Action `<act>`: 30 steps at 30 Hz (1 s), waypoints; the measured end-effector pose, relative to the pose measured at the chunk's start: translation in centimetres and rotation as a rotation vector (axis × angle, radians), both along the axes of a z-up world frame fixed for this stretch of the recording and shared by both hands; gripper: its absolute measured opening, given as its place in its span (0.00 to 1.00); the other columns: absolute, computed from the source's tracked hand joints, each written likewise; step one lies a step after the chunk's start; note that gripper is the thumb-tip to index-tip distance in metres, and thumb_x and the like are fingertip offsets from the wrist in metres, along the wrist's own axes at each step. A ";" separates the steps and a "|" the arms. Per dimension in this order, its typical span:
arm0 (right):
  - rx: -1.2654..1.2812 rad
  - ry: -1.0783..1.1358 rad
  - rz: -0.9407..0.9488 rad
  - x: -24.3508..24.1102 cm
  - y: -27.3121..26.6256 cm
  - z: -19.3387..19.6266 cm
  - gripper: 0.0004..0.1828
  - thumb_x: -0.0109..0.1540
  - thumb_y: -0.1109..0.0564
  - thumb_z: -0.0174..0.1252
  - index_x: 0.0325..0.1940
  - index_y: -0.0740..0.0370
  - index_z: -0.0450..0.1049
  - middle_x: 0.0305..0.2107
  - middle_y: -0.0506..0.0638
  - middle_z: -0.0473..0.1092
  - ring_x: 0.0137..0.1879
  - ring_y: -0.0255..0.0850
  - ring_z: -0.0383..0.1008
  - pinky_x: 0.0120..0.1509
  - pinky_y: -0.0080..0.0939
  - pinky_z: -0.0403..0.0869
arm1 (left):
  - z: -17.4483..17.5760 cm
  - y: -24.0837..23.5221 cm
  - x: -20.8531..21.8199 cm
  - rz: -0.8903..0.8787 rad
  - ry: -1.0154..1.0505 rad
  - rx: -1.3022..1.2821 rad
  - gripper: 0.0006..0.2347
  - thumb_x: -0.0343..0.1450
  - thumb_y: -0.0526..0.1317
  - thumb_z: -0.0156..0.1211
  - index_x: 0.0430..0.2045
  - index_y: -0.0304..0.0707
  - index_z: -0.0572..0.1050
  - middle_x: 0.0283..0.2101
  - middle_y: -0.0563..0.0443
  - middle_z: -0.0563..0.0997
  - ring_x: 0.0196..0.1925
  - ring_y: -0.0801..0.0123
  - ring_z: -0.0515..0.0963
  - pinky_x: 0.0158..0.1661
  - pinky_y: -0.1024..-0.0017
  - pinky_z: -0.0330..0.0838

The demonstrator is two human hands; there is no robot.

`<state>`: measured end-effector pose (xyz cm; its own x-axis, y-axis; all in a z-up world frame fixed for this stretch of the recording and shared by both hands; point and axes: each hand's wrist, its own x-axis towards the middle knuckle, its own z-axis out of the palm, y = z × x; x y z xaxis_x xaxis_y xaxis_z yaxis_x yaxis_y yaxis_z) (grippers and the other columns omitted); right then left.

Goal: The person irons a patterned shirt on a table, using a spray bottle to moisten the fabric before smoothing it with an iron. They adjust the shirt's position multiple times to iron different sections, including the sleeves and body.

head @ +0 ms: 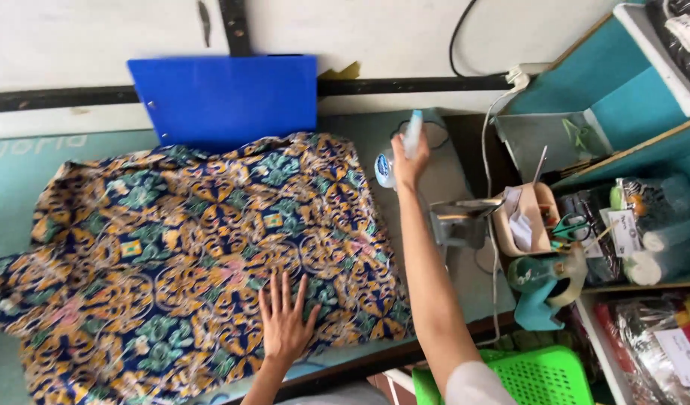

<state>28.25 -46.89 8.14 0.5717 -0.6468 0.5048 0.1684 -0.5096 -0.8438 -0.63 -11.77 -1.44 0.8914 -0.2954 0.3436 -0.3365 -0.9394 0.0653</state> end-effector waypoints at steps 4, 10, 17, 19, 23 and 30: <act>0.093 0.013 0.007 4.0 -1.9 -3.1 0.36 0.59 0.52 0.72 0.70 0.50 0.71 0.45 0.49 0.82 0.46 0.36 0.85 0.54 0.38 0.81 | 0.9 -0.5 0.4 -0.012 0.024 -0.024 0.36 0.75 0.69 0.25 0.80 0.57 0.39 0.82 0.44 0.40 0.84 0.50 0.36 0.77 0.45 0.31; 0.032 0.190 0.089 -5.5 1.8 -1.9 0.52 0.57 0.45 0.75 0.80 0.56 0.57 0.73 0.57 0.62 0.79 0.51 0.60 0.80 0.50 0.60 | 0.2 -0.4 0.4 -0.026 0.103 -0.024 0.38 0.73 0.71 0.24 0.79 0.59 0.37 0.83 0.47 0.34 0.84 0.56 0.31 0.76 0.46 0.29; 0.590 0.320 -0.122 -26.9 8.1 -0.8 0.46 0.65 0.42 0.55 0.80 0.59 0.43 0.76 0.61 0.50 0.79 0.51 0.56 0.81 0.48 0.63 | -0.6 -0.8 0.5 -0.028 0.154 -0.043 0.37 0.74 0.71 0.22 0.78 0.60 0.37 0.82 0.46 0.36 0.84 0.56 0.31 0.77 0.46 0.26; 0.676 0.250 -0.224 -28.0 5.7 -2.3 0.52 0.64 0.45 0.57 0.82 0.59 0.34 0.78 0.61 0.41 0.82 0.52 0.49 0.83 0.48 0.59 | -0.6 -0.7 0.2 -0.022 0.178 -0.036 0.37 0.74 0.71 0.20 0.78 0.60 0.36 0.82 0.46 0.34 0.84 0.56 0.30 0.77 0.47 0.25; 0.315 0.043 -0.252 -25.8 -1.7 -5.3 0.47 0.65 0.44 0.64 0.77 0.68 0.48 0.73 0.71 0.51 0.78 0.58 0.57 0.82 0.52 0.59 | -0.7 0.2 -0.8 -0.181 0.124 -0.293 0.30 0.76 0.59 0.41 0.73 0.48 0.57 0.79 0.40 0.52 0.83 0.53 0.46 0.78 0.42 0.36; -0.208 0.133 -0.260 -22.8 -3.1 -0.6 0.25 0.71 0.43 0.60 0.57 0.69 0.70 0.47 0.67 0.77 0.52 0.58 0.78 0.55 0.50 0.73 | 0.2 4.4 -0.9 -0.017 0.057 -0.527 0.13 0.78 0.40 0.53 0.56 0.39 0.75 0.66 0.37 0.76 0.72 0.43 0.71 0.71 0.38 0.56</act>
